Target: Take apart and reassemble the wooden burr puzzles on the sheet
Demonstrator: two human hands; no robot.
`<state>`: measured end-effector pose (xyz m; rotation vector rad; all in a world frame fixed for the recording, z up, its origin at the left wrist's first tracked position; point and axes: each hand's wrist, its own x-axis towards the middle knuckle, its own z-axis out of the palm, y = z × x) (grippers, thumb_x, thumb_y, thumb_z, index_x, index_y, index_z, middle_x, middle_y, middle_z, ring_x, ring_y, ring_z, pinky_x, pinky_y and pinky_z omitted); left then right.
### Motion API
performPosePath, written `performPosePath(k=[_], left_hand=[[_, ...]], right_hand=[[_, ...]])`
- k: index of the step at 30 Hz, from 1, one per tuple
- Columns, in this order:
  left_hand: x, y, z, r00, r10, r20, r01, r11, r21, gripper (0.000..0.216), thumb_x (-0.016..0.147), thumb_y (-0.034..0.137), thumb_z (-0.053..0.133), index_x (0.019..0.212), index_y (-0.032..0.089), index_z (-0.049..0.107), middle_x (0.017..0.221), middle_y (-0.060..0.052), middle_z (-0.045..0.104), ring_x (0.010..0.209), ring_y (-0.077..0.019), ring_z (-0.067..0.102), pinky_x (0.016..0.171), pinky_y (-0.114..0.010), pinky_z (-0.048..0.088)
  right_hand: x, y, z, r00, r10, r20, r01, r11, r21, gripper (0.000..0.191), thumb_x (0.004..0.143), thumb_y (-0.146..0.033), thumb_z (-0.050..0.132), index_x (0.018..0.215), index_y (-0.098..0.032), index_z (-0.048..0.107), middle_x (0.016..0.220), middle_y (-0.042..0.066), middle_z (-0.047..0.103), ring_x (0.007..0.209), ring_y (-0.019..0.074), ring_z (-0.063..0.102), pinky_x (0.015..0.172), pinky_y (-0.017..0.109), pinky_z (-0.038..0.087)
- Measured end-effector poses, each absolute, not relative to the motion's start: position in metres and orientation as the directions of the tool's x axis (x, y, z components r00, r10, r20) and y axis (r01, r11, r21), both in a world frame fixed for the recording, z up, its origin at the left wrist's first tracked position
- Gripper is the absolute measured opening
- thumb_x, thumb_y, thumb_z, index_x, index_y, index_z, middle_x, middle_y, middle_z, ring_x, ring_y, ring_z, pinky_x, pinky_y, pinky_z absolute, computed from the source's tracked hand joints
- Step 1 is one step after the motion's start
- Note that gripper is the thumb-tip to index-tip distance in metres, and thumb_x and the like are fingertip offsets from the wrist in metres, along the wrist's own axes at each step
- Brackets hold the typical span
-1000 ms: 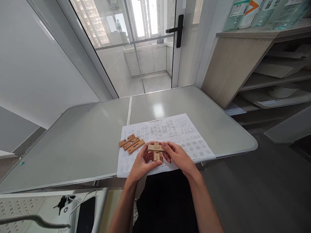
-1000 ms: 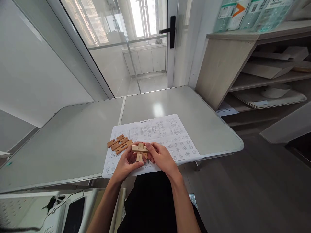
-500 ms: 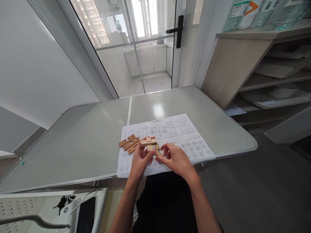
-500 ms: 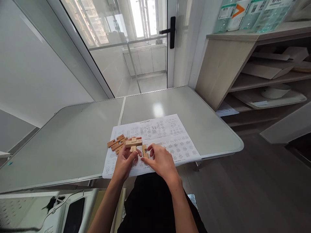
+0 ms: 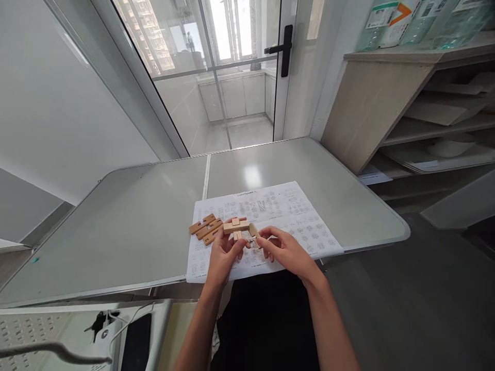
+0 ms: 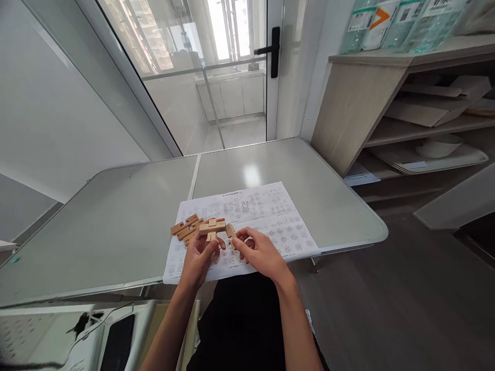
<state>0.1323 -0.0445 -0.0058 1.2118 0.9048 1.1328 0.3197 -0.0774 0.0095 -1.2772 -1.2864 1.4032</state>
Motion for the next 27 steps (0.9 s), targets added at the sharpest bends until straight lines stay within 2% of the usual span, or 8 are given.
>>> performPosePath(k=[6, 10, 13, 17, 21, 23, 25, 27], left_hand=[[0.134, -0.044, -0.008, 0.159, 0.985, 0.064, -0.202, -0.031, 0.979, 0.061, 0.088, 0.042, 0.076, 0.140, 0.022, 0.051, 0.135, -0.015, 0.065, 0.070, -0.0106, 0.062, 0.049, -0.020, 0.039], [0.134, -0.043, -0.009, 0.148, 0.986, 0.071, -0.192, -0.041, 0.980, 0.062, 0.088, 0.043, 0.075, 0.141, 0.023, 0.050, 0.139, -0.015, 0.063, 0.070, -0.0107, 0.064, 0.050, -0.020, 0.041], [0.133, -0.044, -0.009, 0.183, 0.981, 0.059, -0.149, -0.031, 0.988, 0.062, 0.087, 0.040, 0.077, 0.140, 0.024, 0.050, 0.141, -0.015, 0.062, 0.074, -0.0123, 0.067, 0.051, -0.020, 0.043], [0.134, -0.046, -0.007, 0.219, 0.975, 0.041, -0.117, -0.015, 0.993, 0.061, 0.084, 0.037, 0.080, 0.137, 0.025, 0.052, 0.147, -0.015, 0.059, 0.087, -0.0160, 0.070, 0.052, -0.019, 0.045], [0.135, -0.047, -0.006, 0.230, 0.973, 0.029, -0.104, -0.005, 0.995, 0.058, 0.085, 0.038, 0.080, 0.135, 0.025, 0.053, 0.146, -0.014, 0.060, 0.087, -0.0170, 0.071, 0.052, -0.019, 0.045], [0.135, -0.048, -0.006, 0.235, 0.972, 0.018, -0.104, 0.007, 0.995, 0.060, 0.084, 0.038, 0.082, 0.135, 0.025, 0.053, 0.141, -0.013, 0.063, 0.090, -0.0181, 0.072, 0.060, -0.022, 0.052], [0.135, -0.048, -0.006, 0.238, 0.971, 0.015, -0.109, 0.011, 0.994, 0.061, 0.082, 0.037, 0.084, 0.134, 0.026, 0.053, 0.136, -0.010, 0.065, 0.095, -0.0189, 0.072, 0.075, -0.027, 0.057], [0.135, -0.048, -0.006, 0.250, 0.968, 0.018, -0.104, 0.008, 0.995, 0.062, 0.082, 0.036, 0.085, 0.134, 0.026, 0.053, 0.133, -0.009, 0.066, 0.095, -0.0185, 0.072, 0.085, -0.032, 0.059]], right_hand=[[0.321, -0.078, 0.005, -0.194, 0.971, -0.140, -0.007, -0.144, -0.990, 0.039, 0.093, -0.059, 0.065, 0.107, -0.023, 0.065, 0.083, 0.000, 0.067, 0.070, 0.0163, 0.066, 0.069, 0.032, 0.053], [0.321, -0.078, 0.006, -0.200, 0.975, -0.097, -0.114, -0.121, -0.986, 0.038, 0.092, -0.058, 0.068, 0.107, -0.022, 0.065, 0.079, 0.000, 0.069, 0.080, 0.0194, 0.070, 0.083, 0.037, 0.057], [0.318, -0.077, 0.008, -0.193, 0.980, -0.046, -0.194, -0.084, -0.977, 0.037, 0.091, -0.055, 0.071, 0.107, -0.023, 0.064, 0.089, 0.002, 0.072, 0.087, 0.0200, 0.073, 0.092, 0.039, 0.058], [0.312, -0.076, 0.007, -0.119, 0.993, -0.027, -0.187, -0.049, -0.981, 0.043, 0.086, -0.056, 0.075, 0.110, -0.024, 0.060, 0.110, 0.005, 0.071, 0.084, 0.0194, 0.076, 0.086, 0.038, 0.061], [0.306, -0.075, 0.004, -0.063, 0.998, -0.012, -0.105, -0.018, -0.994, 0.048, 0.087, -0.056, 0.075, 0.118, -0.025, 0.054, 0.114, 0.006, 0.070, 0.084, 0.0202, 0.077, 0.082, 0.037, 0.062], [0.305, -0.075, 0.004, -0.053, 0.998, 0.020, -0.082, 0.016, -0.996, 0.045, 0.089, -0.053, 0.073, 0.120, -0.026, 0.054, 0.114, 0.006, 0.071, 0.084, 0.0203, 0.076, 0.081, 0.037, 0.062], [0.305, -0.075, 0.005, -0.045, 0.998, 0.049, -0.072, 0.046, -0.996, 0.042, 0.091, -0.049, 0.072, 0.122, -0.026, 0.054, 0.114, 0.006, 0.072, 0.086, 0.0207, 0.076, 0.082, 0.037, 0.061], [0.306, -0.076, 0.006, -0.040, 0.997, 0.063, -0.068, 0.060, -0.996, 0.039, 0.092, -0.046, 0.071, 0.122, -0.026, 0.055, 0.113, 0.006, 0.072, 0.088, 0.0213, 0.076, 0.083, 0.037, 0.061]])
